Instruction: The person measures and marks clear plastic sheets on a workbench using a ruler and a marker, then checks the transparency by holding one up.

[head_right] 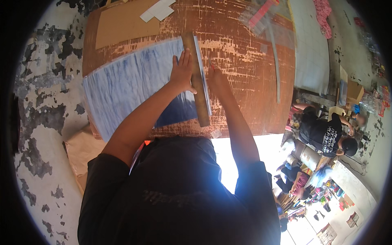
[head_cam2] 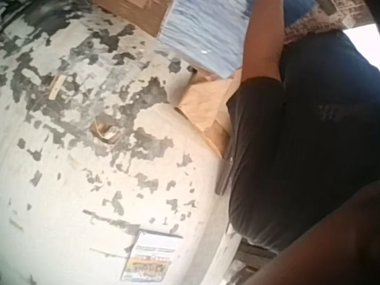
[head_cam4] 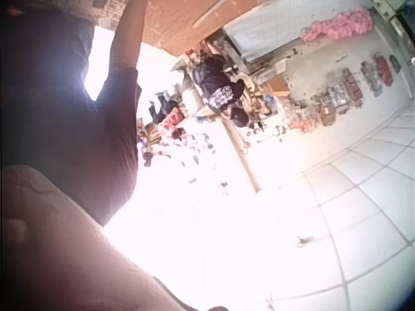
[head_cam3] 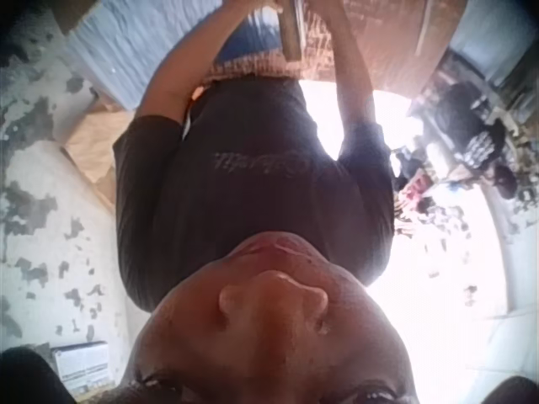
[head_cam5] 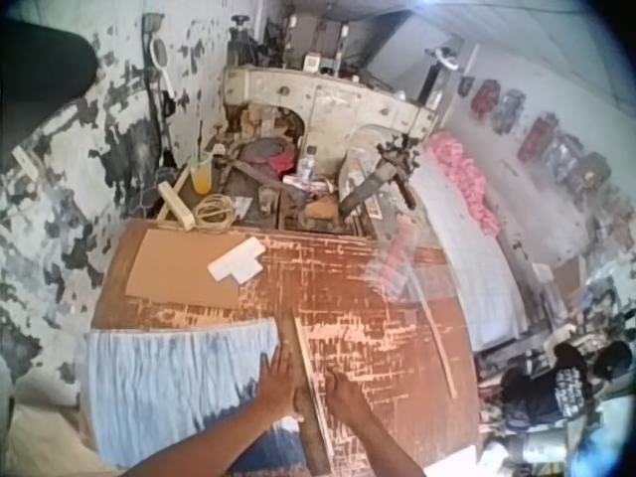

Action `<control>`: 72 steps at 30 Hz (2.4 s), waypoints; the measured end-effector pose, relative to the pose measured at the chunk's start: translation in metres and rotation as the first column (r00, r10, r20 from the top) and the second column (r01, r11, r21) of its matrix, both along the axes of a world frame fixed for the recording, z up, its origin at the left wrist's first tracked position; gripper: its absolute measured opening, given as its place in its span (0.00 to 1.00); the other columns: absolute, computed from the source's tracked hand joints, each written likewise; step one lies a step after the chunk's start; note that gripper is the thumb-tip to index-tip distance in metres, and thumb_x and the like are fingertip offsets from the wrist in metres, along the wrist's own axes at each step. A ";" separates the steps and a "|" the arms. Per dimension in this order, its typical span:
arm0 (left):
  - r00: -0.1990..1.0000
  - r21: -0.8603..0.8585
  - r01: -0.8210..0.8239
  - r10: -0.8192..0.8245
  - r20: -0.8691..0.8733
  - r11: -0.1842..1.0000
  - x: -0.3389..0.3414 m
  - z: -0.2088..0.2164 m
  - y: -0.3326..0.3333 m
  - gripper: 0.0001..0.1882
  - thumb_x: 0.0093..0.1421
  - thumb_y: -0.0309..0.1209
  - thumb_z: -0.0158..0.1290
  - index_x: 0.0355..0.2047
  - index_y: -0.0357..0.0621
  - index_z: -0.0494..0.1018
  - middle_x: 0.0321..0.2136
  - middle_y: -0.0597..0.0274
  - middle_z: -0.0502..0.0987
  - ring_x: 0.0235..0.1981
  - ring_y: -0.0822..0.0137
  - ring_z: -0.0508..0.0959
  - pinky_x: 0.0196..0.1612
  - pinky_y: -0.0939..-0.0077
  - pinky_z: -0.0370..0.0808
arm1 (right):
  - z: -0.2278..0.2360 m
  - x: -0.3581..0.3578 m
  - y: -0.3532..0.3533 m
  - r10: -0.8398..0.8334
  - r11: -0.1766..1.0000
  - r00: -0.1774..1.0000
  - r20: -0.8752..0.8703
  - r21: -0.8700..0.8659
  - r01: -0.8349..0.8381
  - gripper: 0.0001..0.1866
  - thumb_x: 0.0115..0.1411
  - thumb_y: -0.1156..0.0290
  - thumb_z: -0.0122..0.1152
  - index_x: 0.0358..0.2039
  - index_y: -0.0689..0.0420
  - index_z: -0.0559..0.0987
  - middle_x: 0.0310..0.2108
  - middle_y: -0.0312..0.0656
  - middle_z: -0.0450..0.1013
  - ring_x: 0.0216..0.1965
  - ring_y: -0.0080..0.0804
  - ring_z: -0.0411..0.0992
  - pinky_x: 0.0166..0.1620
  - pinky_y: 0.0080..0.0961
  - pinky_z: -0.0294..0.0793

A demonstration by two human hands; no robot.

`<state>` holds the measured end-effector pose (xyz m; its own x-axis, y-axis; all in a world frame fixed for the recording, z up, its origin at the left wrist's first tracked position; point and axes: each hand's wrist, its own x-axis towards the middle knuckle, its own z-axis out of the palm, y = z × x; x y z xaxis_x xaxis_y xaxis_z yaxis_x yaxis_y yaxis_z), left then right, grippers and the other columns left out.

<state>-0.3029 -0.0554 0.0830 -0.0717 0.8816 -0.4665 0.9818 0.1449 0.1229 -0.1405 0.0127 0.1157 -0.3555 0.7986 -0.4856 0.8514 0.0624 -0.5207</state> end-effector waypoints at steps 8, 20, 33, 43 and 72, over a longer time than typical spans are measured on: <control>1.000 0.033 0.008 -0.008 -0.004 0.999 0.001 -0.003 0.001 0.87 0.29 0.66 0.77 0.76 0.26 0.41 0.77 0.32 0.34 0.80 0.44 0.38 0.76 0.33 0.44 | -0.050 -0.113 0.098 0.324 0.927 0.946 -0.012 0.205 -0.315 0.32 0.76 0.53 0.37 0.50 0.73 0.78 0.45 0.75 0.76 0.50 0.71 0.76 0.57 0.57 0.73; 0.999 0.029 0.037 -0.037 -0.003 0.999 0.003 -0.006 0.003 0.87 0.29 0.66 0.77 0.76 0.26 0.40 0.77 0.32 0.34 0.80 0.42 0.38 0.76 0.33 0.44 | -0.042 -0.065 0.049 0.387 0.912 0.919 0.080 0.117 -0.394 0.33 0.76 0.53 0.34 0.42 0.73 0.80 0.39 0.73 0.78 0.46 0.68 0.79 0.54 0.55 0.76; 0.999 -0.005 0.010 -0.010 -0.042 1.000 0.003 -0.002 0.002 0.87 0.31 0.68 0.75 0.77 0.28 0.39 0.78 0.37 0.34 0.80 0.45 0.37 0.76 0.34 0.42 | -0.030 0.127 -0.157 0.058 0.974 0.992 0.109 -0.224 -0.033 0.29 0.77 0.51 0.39 0.47 0.69 0.75 0.38 0.74 0.77 0.46 0.74 0.77 0.51 0.63 0.74; 1.000 0.000 0.004 -0.004 -0.022 1.000 0.002 -0.006 0.001 0.89 0.27 0.66 0.77 0.76 0.26 0.38 0.78 0.33 0.33 0.80 0.43 0.38 0.75 0.32 0.42 | 0.009 0.132 -0.109 0.411 0.897 0.891 0.194 -0.262 -0.356 0.26 0.78 0.56 0.35 0.53 0.67 0.74 0.42 0.67 0.78 0.45 0.69 0.78 0.48 0.61 0.77; 0.999 -0.007 0.030 -0.030 -0.036 1.000 0.004 -0.003 0.004 0.87 0.29 0.67 0.76 0.76 0.25 0.39 0.77 0.31 0.32 0.80 0.43 0.36 0.75 0.31 0.42 | -0.040 -0.024 0.006 0.254 0.967 0.967 0.001 -0.020 -0.254 0.34 0.76 0.50 0.37 0.43 0.72 0.81 0.39 0.72 0.78 0.44 0.70 0.79 0.52 0.55 0.76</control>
<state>-0.2989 -0.0511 0.0797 -0.0625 0.8806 -0.4698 0.9895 0.1161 0.0859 -0.1643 0.0184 0.0759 -0.5438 0.6726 -0.5019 0.8108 0.2667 -0.5210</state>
